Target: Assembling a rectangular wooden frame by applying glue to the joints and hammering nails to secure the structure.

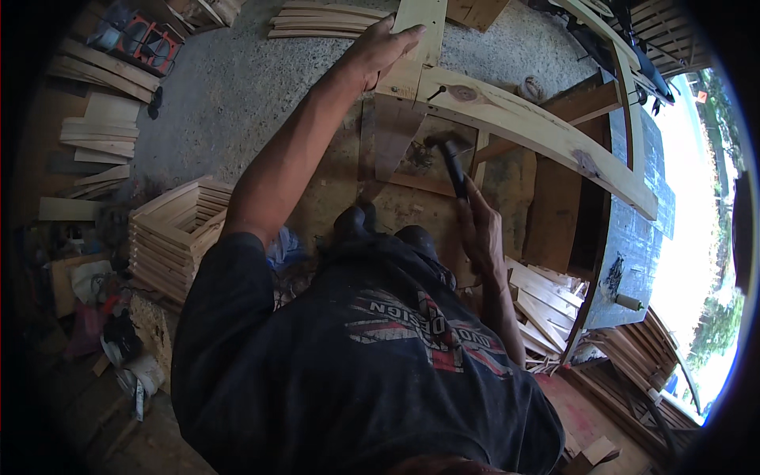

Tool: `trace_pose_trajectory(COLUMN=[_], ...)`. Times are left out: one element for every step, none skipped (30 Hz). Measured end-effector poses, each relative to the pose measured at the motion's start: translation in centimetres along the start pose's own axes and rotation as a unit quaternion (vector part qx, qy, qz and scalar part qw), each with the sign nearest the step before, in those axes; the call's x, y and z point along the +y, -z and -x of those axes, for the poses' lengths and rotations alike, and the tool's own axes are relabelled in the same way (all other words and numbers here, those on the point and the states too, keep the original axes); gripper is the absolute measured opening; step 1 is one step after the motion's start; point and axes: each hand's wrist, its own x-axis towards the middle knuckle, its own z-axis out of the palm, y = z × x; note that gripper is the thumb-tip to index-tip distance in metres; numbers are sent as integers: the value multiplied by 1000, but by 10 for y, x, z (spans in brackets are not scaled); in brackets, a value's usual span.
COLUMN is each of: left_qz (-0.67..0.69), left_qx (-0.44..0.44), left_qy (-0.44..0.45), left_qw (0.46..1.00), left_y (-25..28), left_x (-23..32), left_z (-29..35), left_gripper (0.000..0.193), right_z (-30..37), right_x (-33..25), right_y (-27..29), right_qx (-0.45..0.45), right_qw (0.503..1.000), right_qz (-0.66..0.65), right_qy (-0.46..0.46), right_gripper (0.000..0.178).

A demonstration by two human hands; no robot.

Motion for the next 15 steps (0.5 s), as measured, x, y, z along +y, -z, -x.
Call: trace_pose_trajectory(left_qz=[-6,-19,-9,-81,-155,-156,-164,-172,-170,-186,-201,-199,-176,-155,-194], left_qx=[-11,-36,-19,-27,-37,-38,-30,-23,-23,-19,-16,-16,-20,-30,-12], left_qy=[-40,-70,-80,-97,-110,-107,-97,-88,-85,-74,-64,-63,-88,-110,-113], left_qw=[999,997,997,992,981,981,981,981,981,980,977,978,980,981,974], left_y=[-2,-3,-3,-3,-3,-3,-2,-1,-1,-1,-1,-1,-1,-2,-1], left_x=[0,0,1,3,4,5,6,6,7,7,7,7,7,7,8], left_z=[-6,-9,-12,-13,-14,-13,-12,-11,-9,-8,-7,-6,-6,-6,-7], left_gripper=[56,62,62,69,76,76,82,87,87,88,88,88,89,90,90], right_z=[0,-2,-3,-9,-15,-22,-30,-38,-45,-49,-55,-56,-58,-57,-58], right_x=[0,-3,-7,-12,-19,-25,-31,-35,-39,-41,-42,-41,-41,-40,-40], right_y=[9,17,28,36,45,51,56,60,62,63,62,62,61,60,59], right_qx=[-4,-9,-41,-42,-98,-154,-209,-173,-164,-122,-96,-97,-95,-106,-144], right_qw=[989,956,947,946,917,882,863,870,866,867,899,899,889,878,874], right_qz=[71,140,201,202,237,270,309,291,304,330,273,275,294,310,307], right_qy=[131,258,248,251,305,353,340,358,362,353,328,327,338,349,348], right_gripper=[49,50,54,54,51,48,48,48,47,47,44,44,41,38,36])
